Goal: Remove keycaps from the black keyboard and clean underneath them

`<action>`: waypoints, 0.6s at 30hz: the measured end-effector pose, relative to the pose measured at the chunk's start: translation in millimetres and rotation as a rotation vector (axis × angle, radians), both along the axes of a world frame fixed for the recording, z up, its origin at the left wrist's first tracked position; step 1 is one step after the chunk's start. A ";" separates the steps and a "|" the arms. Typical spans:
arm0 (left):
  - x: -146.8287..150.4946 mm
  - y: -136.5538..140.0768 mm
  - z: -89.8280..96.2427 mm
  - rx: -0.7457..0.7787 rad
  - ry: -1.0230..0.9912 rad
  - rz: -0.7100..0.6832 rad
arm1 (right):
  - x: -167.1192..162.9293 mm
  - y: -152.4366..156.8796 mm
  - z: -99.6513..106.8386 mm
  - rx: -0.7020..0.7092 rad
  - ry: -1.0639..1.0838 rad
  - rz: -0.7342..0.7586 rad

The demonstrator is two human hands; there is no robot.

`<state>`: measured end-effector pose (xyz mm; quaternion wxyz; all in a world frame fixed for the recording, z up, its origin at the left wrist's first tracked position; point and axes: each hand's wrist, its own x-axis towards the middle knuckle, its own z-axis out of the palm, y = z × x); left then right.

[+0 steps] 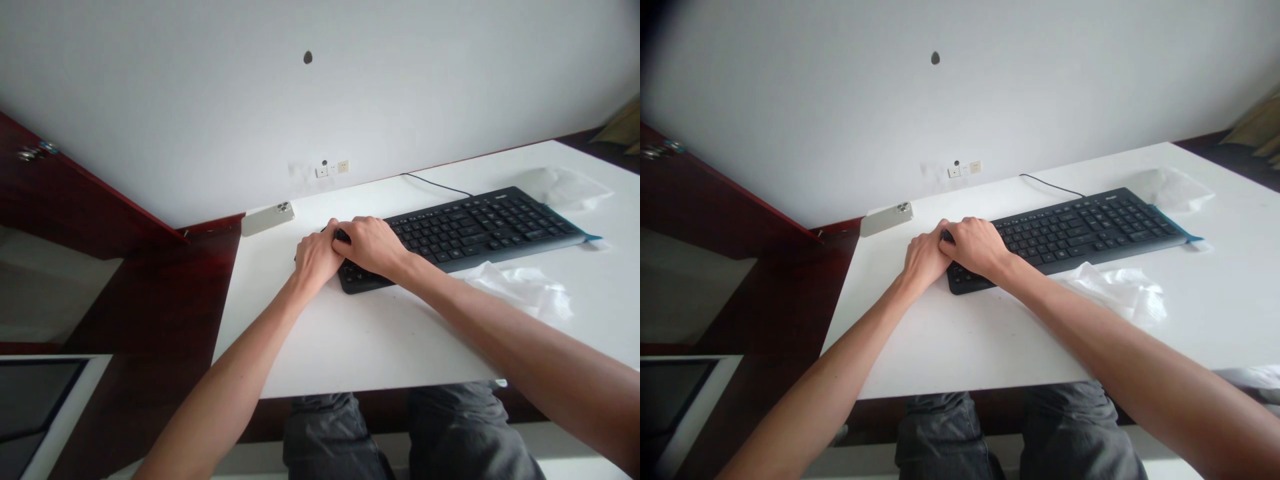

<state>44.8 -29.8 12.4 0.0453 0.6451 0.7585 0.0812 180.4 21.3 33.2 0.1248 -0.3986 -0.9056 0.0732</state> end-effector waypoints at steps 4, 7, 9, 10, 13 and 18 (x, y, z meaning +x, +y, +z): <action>-1.0 0.8 -2.1 -0.013 -0.036 0.006 | -1.0 -2.3 0.1 -0.024 -0.021 -0.009; -1.8 1.6 -3.0 -0.019 -0.053 -0.010 | -1.6 -2.8 -1.8 -0.020 -0.011 -0.007; -2.5 2.0 -3.7 -0.012 -0.063 -0.024 | -1.7 -2.8 -3.3 -0.018 -0.003 -0.007; -2.8 2.2 -4.1 -0.008 -0.070 -0.028 | -1.7 -2.8 -3.8 -0.018 0.000 -0.008; -3.3 2.1 -4.5 0.003 -0.087 -0.034 | -1.5 -3.1 -4.1 -0.019 0.009 -0.008; -2.5 0.7 -2.6 -0.019 -0.102 -0.020 | -2.0 -5.2 -1.1 -0.028 0.020 -0.014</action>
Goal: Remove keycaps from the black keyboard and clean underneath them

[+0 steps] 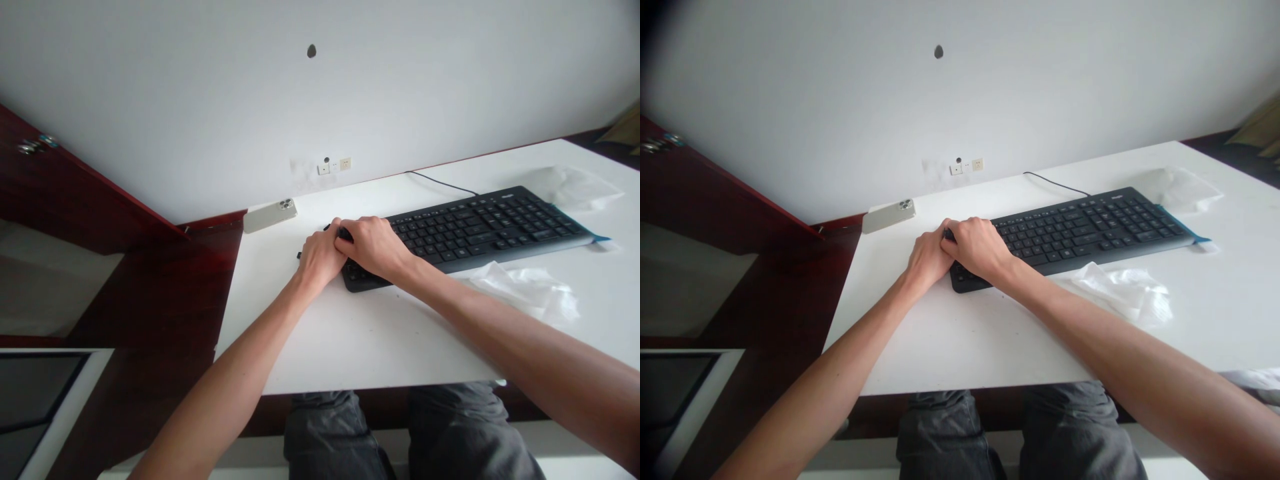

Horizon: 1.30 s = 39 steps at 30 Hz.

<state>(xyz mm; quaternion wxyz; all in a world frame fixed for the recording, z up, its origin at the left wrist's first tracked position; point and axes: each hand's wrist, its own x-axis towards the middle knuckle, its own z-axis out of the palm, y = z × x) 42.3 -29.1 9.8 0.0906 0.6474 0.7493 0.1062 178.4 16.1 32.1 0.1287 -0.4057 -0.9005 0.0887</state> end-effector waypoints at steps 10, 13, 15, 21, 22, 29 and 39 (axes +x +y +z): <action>6.3 1.9 -3.4 -0.056 0.022 0.040 | 0.2 -1.7 -1.5 -0.001 0.031 -0.011; 7.3 3.1 -7.6 -0.063 0.024 0.028 | -0.4 -2.2 -4.2 0.015 0.042 -0.004; 7.0 3.4 -10.2 -0.056 0.014 0.010 | -0.7 -2.5 -5.8 0.028 0.044 0.004; 6.4 2.1 -11.7 -0.035 0.022 0.008 | -0.7 -4.0 -6.5 0.050 0.056 0.007; 6.5 1.8 -11.3 -0.029 0.028 0.005 | -0.7 -4.3 -6.0 0.046 0.057 0.005; 6.2 1.2 -11.4 -0.023 0.021 -0.001 | 1.9 -3.8 -5.7 0.010 0.057 -0.027; 3.0 1.1 -16.6 0.003 -0.049 -0.019 | -11.1 -28.7 21.4 0.095 0.330 0.052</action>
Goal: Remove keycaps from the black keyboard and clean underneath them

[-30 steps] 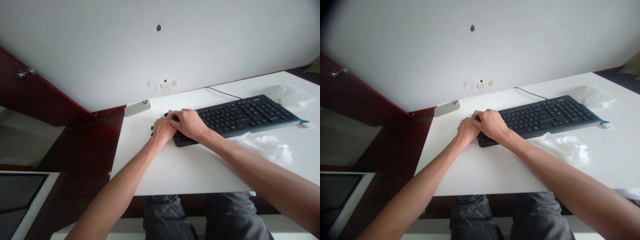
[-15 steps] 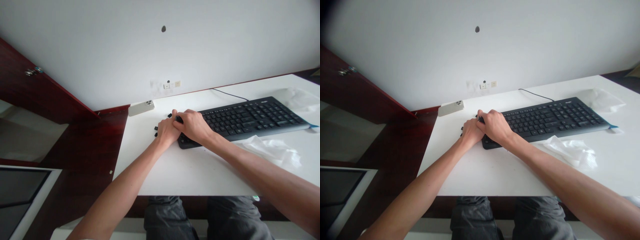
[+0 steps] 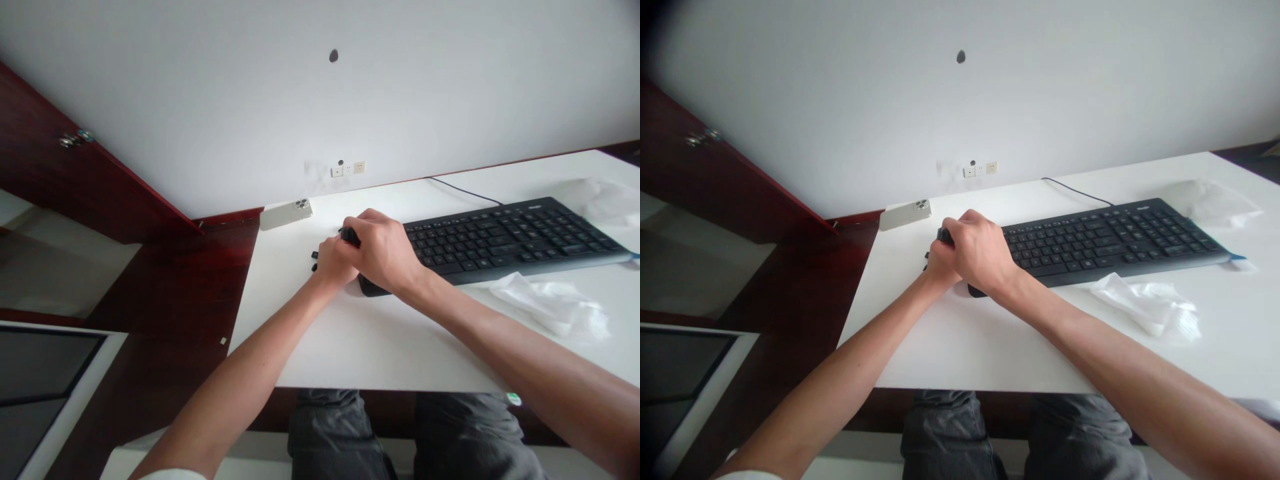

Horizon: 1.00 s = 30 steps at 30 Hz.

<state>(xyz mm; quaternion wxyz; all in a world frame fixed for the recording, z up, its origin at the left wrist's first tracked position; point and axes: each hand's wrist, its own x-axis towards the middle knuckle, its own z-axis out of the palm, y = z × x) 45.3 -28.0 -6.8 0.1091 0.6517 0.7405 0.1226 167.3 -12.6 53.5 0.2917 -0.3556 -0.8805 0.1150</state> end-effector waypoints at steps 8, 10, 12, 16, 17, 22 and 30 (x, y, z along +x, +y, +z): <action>-14.6 2.4 18.6 -0.009 0.134 0.025 | 30.7 45.8 -10.8 0.039 -0.027 -0.197; -22.0 1.6 19.9 0.026 0.176 0.013 | 33.7 49.7 -8.3 0.001 -0.064 -0.193; -27.6 1.2 19.3 0.042 0.208 0.013 | 34.6 51.5 -6.8 -0.027 -0.114 -0.181; -32.0 1.7 16.8 0.043 0.214 0.021 | 36.7 56.6 -10.3 -0.044 -0.249 -0.133; -32.3 1.9 16.3 0.047 0.209 0.019 | 37.6 58.3 -11.9 -0.047 -0.280 -0.125; -34.7 2.5 16.6 0.091 0.181 0.015 | 40.8 62.7 -16.0 -0.055 -0.378 -0.085; -41.4 6.1 19.3 0.272 -0.050 -0.237 | 38.2 57.2 -13.5 -0.050 -0.447 -0.068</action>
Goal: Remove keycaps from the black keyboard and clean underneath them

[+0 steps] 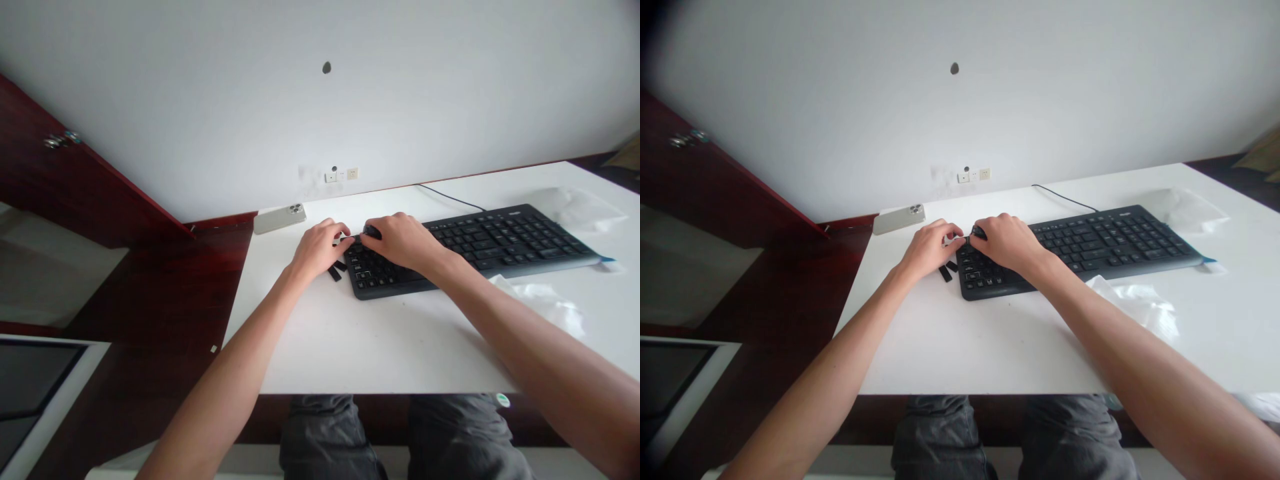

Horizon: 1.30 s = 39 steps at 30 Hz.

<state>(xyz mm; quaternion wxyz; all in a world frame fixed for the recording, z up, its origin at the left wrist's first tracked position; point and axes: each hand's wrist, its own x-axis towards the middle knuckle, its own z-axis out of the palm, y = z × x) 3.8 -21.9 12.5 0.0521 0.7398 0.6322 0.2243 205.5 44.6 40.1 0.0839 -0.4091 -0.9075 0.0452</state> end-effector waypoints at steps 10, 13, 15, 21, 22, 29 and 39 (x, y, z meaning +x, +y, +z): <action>0.9 0.9 -0.8 -0.056 0.032 -0.042 | -1.7 -2.2 -0.4 -0.066 0.006 0.000; 3.3 -1.1 0.6 -0.070 0.073 -0.039 | -2.2 0.2 -2.7 -0.102 0.044 -0.008; 4.5 -2.1 1.2 -0.073 0.086 -0.038 | -2.3 2.7 -4.0 -0.130 0.080 -0.006; 6.5 -2.8 1.4 -0.103 0.114 -0.032 | -6.7 12.6 0.9 -0.281 0.171 0.005; 6.6 -2.9 1.4 -0.105 0.119 -0.034 | -7.8 14.1 2.4 -0.299 0.166 0.005; 8.0 -4.1 3.0 -0.119 0.138 -0.035 | -6.8 22.1 -0.5 -0.391 0.215 0.012; 9.8 -5.1 5.4 -0.128 0.169 -0.033 | -1.2 28.6 2.9 -0.626 0.203 0.010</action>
